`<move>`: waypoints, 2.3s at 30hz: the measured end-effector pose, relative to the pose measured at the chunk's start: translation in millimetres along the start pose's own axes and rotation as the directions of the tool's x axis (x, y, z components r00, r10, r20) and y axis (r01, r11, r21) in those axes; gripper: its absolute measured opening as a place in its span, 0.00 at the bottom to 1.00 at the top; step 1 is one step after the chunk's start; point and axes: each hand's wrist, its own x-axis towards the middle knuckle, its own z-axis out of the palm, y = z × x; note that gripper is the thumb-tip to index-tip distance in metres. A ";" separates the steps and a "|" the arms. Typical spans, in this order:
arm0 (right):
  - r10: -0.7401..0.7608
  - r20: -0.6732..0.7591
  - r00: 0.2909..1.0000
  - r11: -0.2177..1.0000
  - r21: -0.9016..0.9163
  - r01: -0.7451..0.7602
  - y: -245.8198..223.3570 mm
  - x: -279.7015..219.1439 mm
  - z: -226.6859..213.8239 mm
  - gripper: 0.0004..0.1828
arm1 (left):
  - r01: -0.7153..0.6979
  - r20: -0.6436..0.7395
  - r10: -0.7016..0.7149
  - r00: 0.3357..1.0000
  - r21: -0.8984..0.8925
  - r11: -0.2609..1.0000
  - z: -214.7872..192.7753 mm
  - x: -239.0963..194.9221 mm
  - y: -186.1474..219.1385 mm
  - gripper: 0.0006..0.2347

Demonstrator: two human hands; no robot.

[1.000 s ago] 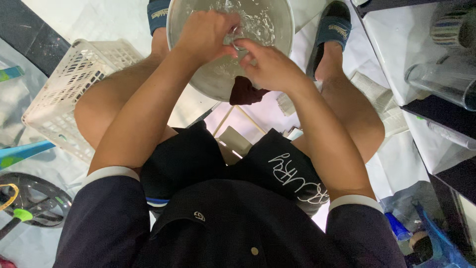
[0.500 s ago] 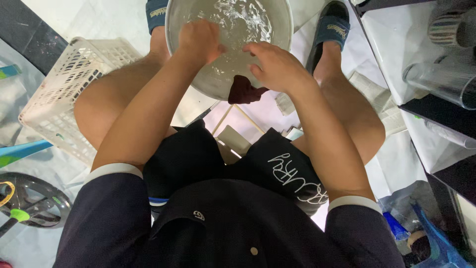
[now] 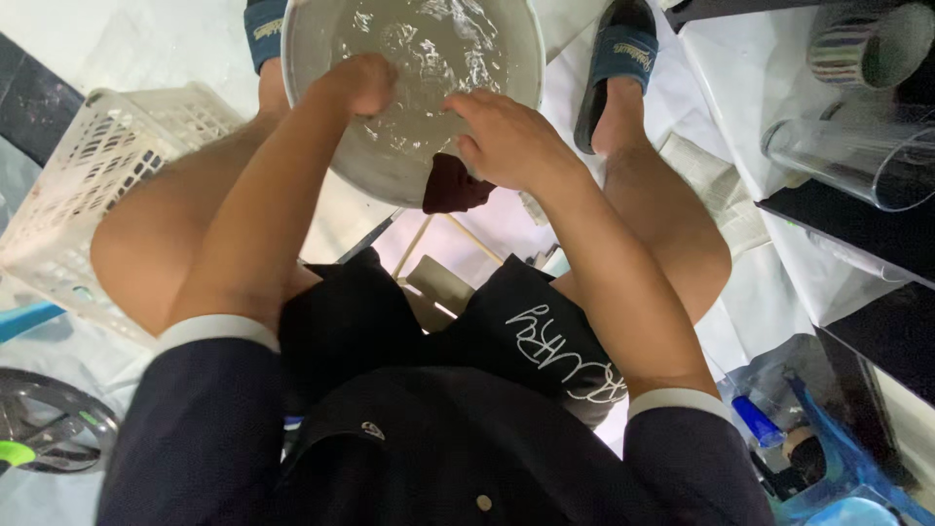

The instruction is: The person washes several items by hand in a bucket of water, including a small rectangular tray, a clear glass, and a striped mug. Each item is scrubbed and rinsed, then placed into a white plastic basket to the left.

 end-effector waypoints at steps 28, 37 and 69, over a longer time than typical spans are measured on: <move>-0.202 -0.228 0.952 0.979 -0.055 0.195 -18.7 -0.3 -26.2 0.34 | -0.279 -0.532 0.202 0.822 -0.068 0.958 -125.5 -121.2 108.5 0.20; -0.274 -0.297 0.915 0.962 -0.099 0.256 -15.6 8.5 8.0 0.27 | -0.307 -0.665 0.180 0.725 -0.078 0.949 -134.6 -159.4 131.2 0.17; 0.014 -0.148 0.989 0.995 0.096 0.000 -1.3 -4.7 -21.0 0.30 | -0.380 -0.728 0.304 0.614 0.064 0.923 -84.8 -95.4 89.3 0.19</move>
